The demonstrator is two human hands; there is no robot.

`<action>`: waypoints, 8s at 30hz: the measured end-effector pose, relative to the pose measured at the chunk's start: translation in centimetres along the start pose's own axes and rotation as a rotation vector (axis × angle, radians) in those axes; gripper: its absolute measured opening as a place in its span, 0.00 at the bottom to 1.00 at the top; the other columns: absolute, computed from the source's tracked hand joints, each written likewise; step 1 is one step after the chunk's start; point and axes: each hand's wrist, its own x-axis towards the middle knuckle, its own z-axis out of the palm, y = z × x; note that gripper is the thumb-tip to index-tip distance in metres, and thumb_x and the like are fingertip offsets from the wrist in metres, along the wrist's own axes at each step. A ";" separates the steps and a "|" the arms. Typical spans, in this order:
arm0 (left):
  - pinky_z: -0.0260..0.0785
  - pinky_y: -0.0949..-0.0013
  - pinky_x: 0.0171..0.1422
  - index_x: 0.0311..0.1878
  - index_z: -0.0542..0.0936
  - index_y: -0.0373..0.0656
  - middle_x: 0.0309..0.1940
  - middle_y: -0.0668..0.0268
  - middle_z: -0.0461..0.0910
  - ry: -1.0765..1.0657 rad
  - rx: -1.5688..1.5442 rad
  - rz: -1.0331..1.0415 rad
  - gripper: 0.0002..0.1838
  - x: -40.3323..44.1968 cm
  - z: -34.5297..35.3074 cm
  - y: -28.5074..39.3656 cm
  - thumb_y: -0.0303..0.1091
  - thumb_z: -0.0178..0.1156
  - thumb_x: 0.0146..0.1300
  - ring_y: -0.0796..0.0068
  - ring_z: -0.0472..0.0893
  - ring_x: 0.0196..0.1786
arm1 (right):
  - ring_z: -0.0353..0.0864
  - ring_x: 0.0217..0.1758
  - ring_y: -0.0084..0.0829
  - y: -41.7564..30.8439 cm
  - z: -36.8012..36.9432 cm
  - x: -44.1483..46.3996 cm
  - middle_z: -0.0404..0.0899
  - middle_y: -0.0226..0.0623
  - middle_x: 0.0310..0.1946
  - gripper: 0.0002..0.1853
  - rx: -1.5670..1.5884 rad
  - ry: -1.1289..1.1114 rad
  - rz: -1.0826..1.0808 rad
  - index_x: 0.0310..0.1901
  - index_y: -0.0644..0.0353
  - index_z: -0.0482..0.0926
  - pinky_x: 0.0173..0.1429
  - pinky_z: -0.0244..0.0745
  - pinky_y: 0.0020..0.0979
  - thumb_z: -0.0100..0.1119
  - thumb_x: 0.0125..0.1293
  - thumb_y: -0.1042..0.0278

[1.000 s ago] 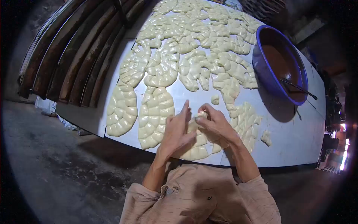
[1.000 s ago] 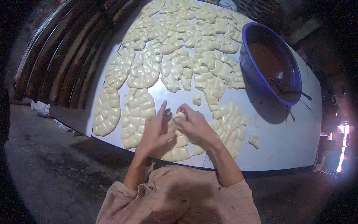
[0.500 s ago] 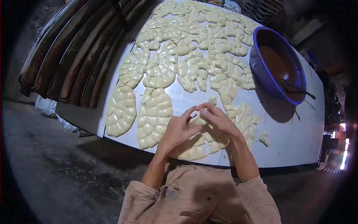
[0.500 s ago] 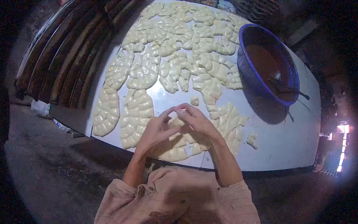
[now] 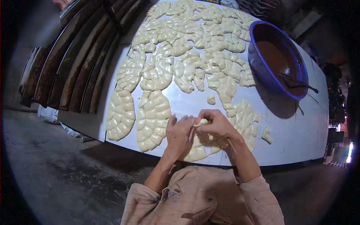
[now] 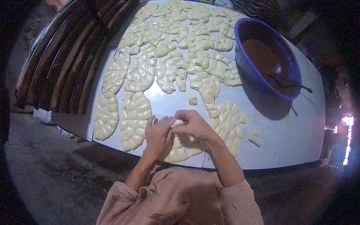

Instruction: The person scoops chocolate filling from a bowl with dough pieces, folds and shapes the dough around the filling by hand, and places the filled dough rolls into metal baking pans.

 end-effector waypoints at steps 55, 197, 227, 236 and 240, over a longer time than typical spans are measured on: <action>0.74 0.73 0.55 0.59 0.77 0.33 0.49 0.58 0.83 -0.285 -1.001 -0.413 0.16 10.2 14.4 16.6 0.27 0.58 0.70 0.74 0.82 0.50 | 0.83 0.49 0.49 -7.0 -35.7 -7.4 0.84 0.48 0.44 0.16 -1.213 0.173 0.266 0.46 0.60 0.82 0.53 0.74 0.46 0.54 0.61 0.62; 0.77 0.53 0.38 0.68 0.61 0.37 0.40 0.49 0.79 0.105 0.246 0.110 0.35 5.9 -48.5 -7.8 0.35 0.63 0.59 0.47 0.83 0.37 | 0.75 0.29 0.26 -33.6 27.1 19.1 0.78 0.34 0.28 0.20 -0.885 -0.385 -1.038 0.43 0.60 0.82 0.35 0.71 0.30 0.78 0.52 0.61; 0.75 0.60 0.44 0.44 0.83 0.40 0.31 0.52 0.85 0.112 0.353 -0.256 0.18 12.8 -63.9 -27.8 0.44 0.68 0.58 0.58 0.86 0.37 | 0.78 0.57 0.48 -42.1 41.6 43.6 0.76 0.49 0.58 0.35 -1.538 -0.786 -0.595 0.66 0.56 0.69 0.62 0.73 0.44 0.66 0.56 0.62; 0.74 0.57 0.37 0.30 0.85 0.47 0.25 0.60 0.83 -0.003 0.775 -0.224 0.14 12.9 -60.4 -26.7 0.48 0.67 0.56 0.59 0.84 0.32 | 0.80 0.54 0.49 -41.7 42.3 42.9 0.77 0.47 0.56 0.28 -1.683 -0.670 -0.649 0.58 0.57 0.77 0.58 0.76 0.43 0.67 0.52 0.66; 0.74 0.56 0.35 0.27 0.85 0.46 0.25 0.59 0.83 -0.082 0.904 -0.271 0.15 12.8 -60.0 -27.0 0.48 0.66 0.57 0.57 0.85 0.31 | 0.81 0.52 0.49 -41.5 41.8 43.4 0.78 0.45 0.55 0.27 -1.733 -0.594 -0.698 0.56 0.59 0.78 0.57 0.77 0.44 0.66 0.51 0.69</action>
